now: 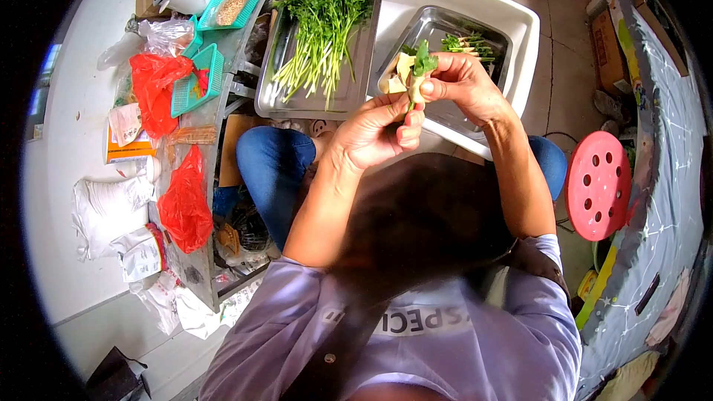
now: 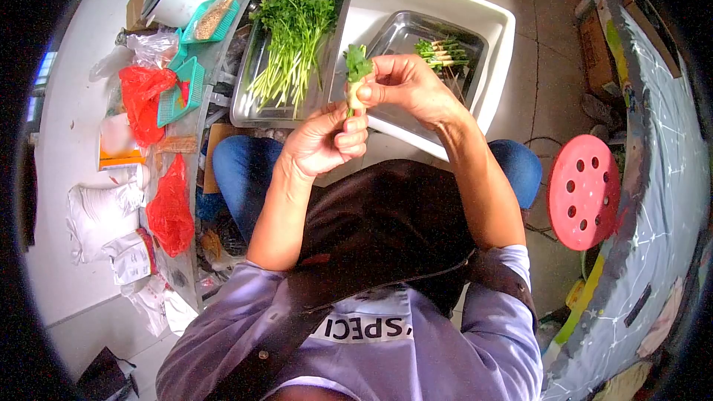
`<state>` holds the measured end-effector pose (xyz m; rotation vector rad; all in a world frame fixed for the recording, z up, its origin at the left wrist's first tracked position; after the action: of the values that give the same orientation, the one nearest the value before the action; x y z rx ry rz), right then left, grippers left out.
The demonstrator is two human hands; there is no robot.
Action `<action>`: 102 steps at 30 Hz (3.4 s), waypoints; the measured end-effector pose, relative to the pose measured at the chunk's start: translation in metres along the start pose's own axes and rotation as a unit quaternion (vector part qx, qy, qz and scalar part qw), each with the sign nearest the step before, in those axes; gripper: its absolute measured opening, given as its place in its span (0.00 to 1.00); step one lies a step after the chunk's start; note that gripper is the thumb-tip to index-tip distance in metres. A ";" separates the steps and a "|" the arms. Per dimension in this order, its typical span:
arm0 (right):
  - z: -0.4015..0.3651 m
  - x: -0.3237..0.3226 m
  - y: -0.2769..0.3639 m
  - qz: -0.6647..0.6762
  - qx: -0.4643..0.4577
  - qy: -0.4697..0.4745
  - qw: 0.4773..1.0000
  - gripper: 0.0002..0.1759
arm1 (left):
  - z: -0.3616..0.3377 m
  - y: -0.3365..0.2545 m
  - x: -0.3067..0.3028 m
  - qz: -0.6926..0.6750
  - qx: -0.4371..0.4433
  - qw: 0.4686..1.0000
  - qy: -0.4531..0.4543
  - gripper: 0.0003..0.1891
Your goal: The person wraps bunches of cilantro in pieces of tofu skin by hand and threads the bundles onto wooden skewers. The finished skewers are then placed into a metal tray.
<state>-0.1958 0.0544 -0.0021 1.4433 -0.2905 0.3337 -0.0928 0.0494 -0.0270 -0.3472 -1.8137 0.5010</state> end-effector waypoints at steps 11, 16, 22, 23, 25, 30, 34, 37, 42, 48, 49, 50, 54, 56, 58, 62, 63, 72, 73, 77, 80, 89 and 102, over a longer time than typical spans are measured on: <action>0.003 -0.021 -0.005 -0.108 -0.006 -0.105 0.989 0.06 | -0.015 -0.046 0.004 0.448 0.281 0.805 -0.268 0.07; 0.004 -0.016 -0.003 -0.058 -0.020 -0.079 0.995 0.06 | -0.009 -0.040 -0.002 0.355 0.198 0.890 -0.206 0.10; 0.001 -0.004 0.002 -0.001 -0.031 -0.023 0.999 0.13 | -0.006 -0.018 0.001 0.143 0.036 0.986 -0.082 0.11; -0.001 -0.003 0.002 0.003 -0.026 -0.017 1.000 0.14 | -0.006 -0.014 0.002 0.100 0.013 0.994 -0.051 0.10; -0.003 0.000 0.003 0.011 -0.016 -0.005 1.000 0.15 | -0.005 -0.006 0.006 0.036 -0.023 0.999 0.004 0.10; -0.003 -0.001 0.004 0.009 -0.005 -0.008 1.000 0.16 | -0.003 -0.002 0.007 0.007 -0.020 0.999 0.026 0.10; -0.003 -0.003 -0.001 0.007 0.009 -0.006 1.000 0.17 | -0.004 -0.004 0.004 -0.020 -0.029 0.999 0.039 0.11; -0.003 0.000 0.002 0.011 0.015 -0.006 1.000 0.12 | -0.004 -0.003 0.001 -0.015 -0.022 0.999 0.023 0.12; 0.001 -0.007 -0.001 -0.034 0.018 -0.066 0.997 0.10 | -0.008 -0.028 -0.003 0.223 0.158 0.951 -0.148 0.15; 0.008 -0.013 -0.022 -0.043 0.041 -0.076 0.995 0.10 | -0.013 -0.040 -0.010 0.380 0.220 0.858 -0.266 0.09; 0.007 -0.014 -0.022 -0.046 0.049 -0.071 0.995 0.10 | -0.013 -0.040 -0.011 0.390 0.215 0.852 -0.274 0.08; 0.005 -0.018 -0.019 -0.053 0.052 -0.073 0.995 0.11 | -0.012 -0.040 -0.017 0.389 0.215 0.848 -0.287 0.07; -0.002 -0.104 -0.018 -0.446 0.065 -0.262 0.853 0.18 | -0.014 -0.040 -0.037 0.360 0.208 0.859 -0.299 0.07; -0.011 -0.141 -0.035 -0.673 0.109 -0.337 0.650 0.14 | -0.015 -0.042 -0.039 0.354 0.210 0.860 -0.301 0.07; -0.013 -0.159 -0.069 -0.702 0.175 -0.328 0.608 0.11 | -0.014 -0.043 -0.042 0.346 0.211 0.864 -0.299 0.07; -0.013 -0.173 -0.102 -0.727 0.247 -0.291 0.570 0.08 | -0.017 -0.048 -0.042 0.341 0.212 0.860 -0.315 0.08; -0.013 -0.174 -0.101 -0.719 0.256 -0.299 0.572 0.16 | -0.020 -0.049 -0.043 0.340 0.216 0.859 -0.317 0.08; -0.010 -0.099 -0.008 -0.698 0.049 -0.344 0.626 0.13 | -0.032 -0.075 -0.073 0.291 0.264 0.850 -0.350 0.08; -0.011 -0.084 0.002 -0.702 0.000 -0.348 0.621 0.10 | -0.035 -0.081 -0.075 0.291 0.268 0.843 -0.365 0.08; -0.012 -0.022 0.038 -0.642 -0.260 -0.312 0.650 0.06 | -0.049 -0.104 -0.082 0.292 0.295 0.814 -0.407 0.08; -0.013 0.006 0.044 -0.635 -0.335 -0.256 0.648 0.08 | -0.060 -0.115 -0.083 0.290 0.315 0.798 -0.423 0.09; -0.012 0.032 0.032 -0.681 -0.312 -0.170 0.640 0.13 | -0.064 -0.117 -0.069 0.323 0.341 0.780 -0.414 0.07; -0.013 0.033 0.035 -0.681 -0.320 -0.172 0.636 0.12 | -0.065 -0.119 -0.059 0.364 0.379 0.736 -0.426 0.06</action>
<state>-0.1789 0.0723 0.0414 0.6539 0.4112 -1.2094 -0.0109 -0.0710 -0.0002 -0.2449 -2.0447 2.1768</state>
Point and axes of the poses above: each hand's wrist, its own z-axis towards the middle knuckle, its own x-axis out of the palm, y = z × x, the point moved 8 cm from there along z, towards the middle knuckle
